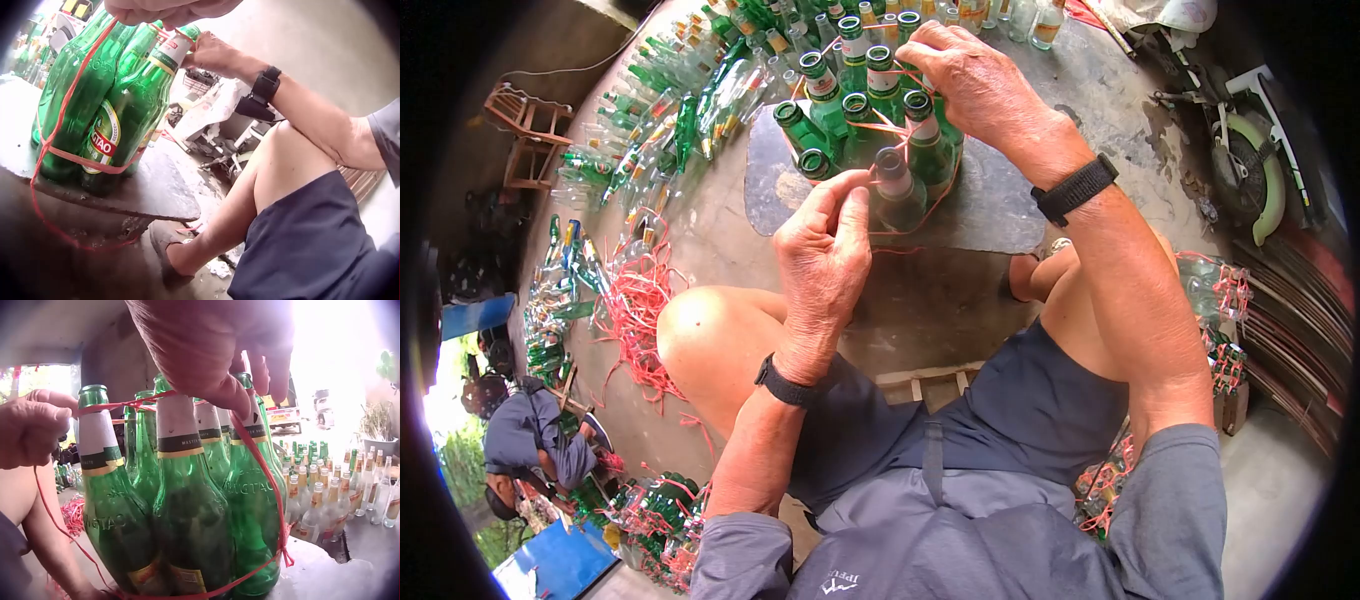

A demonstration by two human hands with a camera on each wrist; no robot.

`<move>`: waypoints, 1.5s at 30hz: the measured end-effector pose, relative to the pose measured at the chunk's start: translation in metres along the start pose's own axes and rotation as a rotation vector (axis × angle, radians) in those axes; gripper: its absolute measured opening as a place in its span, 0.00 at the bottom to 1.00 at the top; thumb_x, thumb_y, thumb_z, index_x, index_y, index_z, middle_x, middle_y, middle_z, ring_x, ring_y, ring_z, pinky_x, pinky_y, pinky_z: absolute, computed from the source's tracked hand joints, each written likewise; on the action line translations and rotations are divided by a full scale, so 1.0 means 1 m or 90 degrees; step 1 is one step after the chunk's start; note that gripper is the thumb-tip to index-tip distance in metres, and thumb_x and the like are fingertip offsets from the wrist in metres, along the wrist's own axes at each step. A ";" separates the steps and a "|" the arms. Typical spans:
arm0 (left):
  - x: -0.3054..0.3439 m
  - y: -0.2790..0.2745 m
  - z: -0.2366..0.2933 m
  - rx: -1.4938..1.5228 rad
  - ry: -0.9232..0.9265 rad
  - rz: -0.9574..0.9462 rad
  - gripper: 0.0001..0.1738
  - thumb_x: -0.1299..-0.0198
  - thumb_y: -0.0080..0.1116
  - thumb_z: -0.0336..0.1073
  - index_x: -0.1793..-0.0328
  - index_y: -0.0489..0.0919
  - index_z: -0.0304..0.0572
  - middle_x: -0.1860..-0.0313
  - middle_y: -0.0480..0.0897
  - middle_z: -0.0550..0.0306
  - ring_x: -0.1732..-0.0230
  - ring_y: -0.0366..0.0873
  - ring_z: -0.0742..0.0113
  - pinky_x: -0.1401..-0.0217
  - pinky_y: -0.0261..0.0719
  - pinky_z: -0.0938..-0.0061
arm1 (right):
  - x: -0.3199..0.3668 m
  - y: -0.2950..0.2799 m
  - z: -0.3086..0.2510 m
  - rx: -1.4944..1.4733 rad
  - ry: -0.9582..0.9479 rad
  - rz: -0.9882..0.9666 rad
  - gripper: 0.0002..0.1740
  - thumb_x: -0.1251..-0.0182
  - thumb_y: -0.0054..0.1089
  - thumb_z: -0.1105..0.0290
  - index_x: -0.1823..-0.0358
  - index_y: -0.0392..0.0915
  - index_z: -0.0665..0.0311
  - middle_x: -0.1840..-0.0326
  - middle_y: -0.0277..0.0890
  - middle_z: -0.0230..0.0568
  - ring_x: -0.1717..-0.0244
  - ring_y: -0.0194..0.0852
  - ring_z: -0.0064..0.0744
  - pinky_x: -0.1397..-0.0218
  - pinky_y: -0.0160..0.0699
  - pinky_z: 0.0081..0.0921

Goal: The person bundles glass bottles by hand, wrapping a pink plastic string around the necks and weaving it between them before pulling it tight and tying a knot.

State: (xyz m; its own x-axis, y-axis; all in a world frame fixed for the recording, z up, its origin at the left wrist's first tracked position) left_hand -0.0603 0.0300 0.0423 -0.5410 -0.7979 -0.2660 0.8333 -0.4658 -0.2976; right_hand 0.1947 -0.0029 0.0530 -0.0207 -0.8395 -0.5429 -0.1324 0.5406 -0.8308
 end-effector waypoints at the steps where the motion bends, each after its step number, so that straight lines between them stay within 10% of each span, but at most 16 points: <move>1: 0.002 0.001 -0.003 0.001 0.000 0.003 0.08 0.24 0.66 0.26 0.44 0.91 0.37 0.64 0.88 0.68 0.63 0.78 0.83 0.59 0.78 0.80 | 0.000 -0.001 -0.002 -0.005 0.010 0.038 0.21 0.35 0.65 0.84 0.41 0.85 0.61 0.42 0.81 0.40 0.39 0.82 0.50 0.33 0.86 0.41; 4: 0.004 0.000 -0.005 -0.005 0.012 0.026 0.10 0.24 0.66 0.26 0.41 0.90 0.37 0.62 0.88 0.69 0.63 0.78 0.84 0.60 0.78 0.81 | -0.001 -0.014 -0.013 0.022 0.019 0.073 0.23 0.35 0.63 0.85 0.39 0.84 0.61 0.42 0.82 0.41 0.38 0.82 0.49 0.34 0.86 0.42; 7: 0.007 -0.004 -0.002 -0.013 0.009 0.054 0.07 0.26 0.67 0.26 0.45 0.89 0.37 0.65 0.91 0.47 0.67 0.89 0.69 0.60 0.85 0.72 | -0.006 -0.038 -0.029 -0.024 0.001 0.082 0.19 0.28 0.64 0.82 0.38 0.84 0.61 0.43 0.83 0.48 0.40 0.84 0.52 0.35 0.85 0.45; 12: 0.013 -0.005 -0.014 0.131 -0.180 0.013 0.07 0.25 0.67 0.28 0.49 0.89 0.31 0.65 0.91 0.59 0.67 0.83 0.80 0.62 0.82 0.76 | -0.005 -0.043 -0.063 -0.233 -0.002 0.014 0.13 0.35 0.61 0.83 0.52 0.86 0.63 0.58 0.82 0.44 0.56 0.85 0.53 0.49 0.89 0.43; 26: -0.006 0.001 -0.029 0.168 -0.263 0.038 0.13 0.27 0.74 0.36 0.57 0.93 0.29 0.68 0.88 0.69 0.66 0.75 0.85 0.64 0.76 0.78 | -0.022 -0.029 -0.085 -0.213 -0.021 -0.371 0.12 0.36 0.56 0.78 0.54 0.86 0.64 0.60 0.88 0.55 0.54 0.89 0.61 0.51 0.86 0.53; 32: -0.006 0.009 -0.038 0.138 -0.234 0.090 0.18 0.31 0.77 0.42 0.65 0.91 0.30 0.80 0.86 0.52 0.76 0.77 0.77 0.69 0.78 0.66 | -0.041 -0.040 -0.093 -0.225 0.120 -0.571 0.09 0.24 0.56 0.76 0.48 0.84 0.66 0.54 0.87 0.54 0.48 0.86 0.58 0.44 0.81 0.45; 45: -0.004 0.010 -0.036 0.083 -0.247 0.094 0.19 0.32 0.75 0.43 0.68 0.89 0.32 0.78 0.85 0.42 0.76 0.84 0.51 0.66 0.78 0.57 | -0.039 -0.032 -0.083 -0.362 0.109 -0.553 0.15 0.29 0.47 0.84 0.49 0.83 0.72 0.59 0.86 0.47 0.56 0.84 0.38 0.46 0.81 0.35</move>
State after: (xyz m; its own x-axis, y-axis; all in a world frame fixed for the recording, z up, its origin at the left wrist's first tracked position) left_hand -0.0543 0.0423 0.0073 -0.3530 -0.9327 0.0745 0.9194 -0.3605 -0.1572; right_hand 0.1173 0.0079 0.1104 0.1703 -0.9467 0.2735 -0.6133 -0.3191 -0.7225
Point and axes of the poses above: each hand's wrist, its own x-axis away from the middle knuckle, its own y-axis out of the palm, z = x × y, the point moved 1 cm from there along -x, towards the middle knuckle
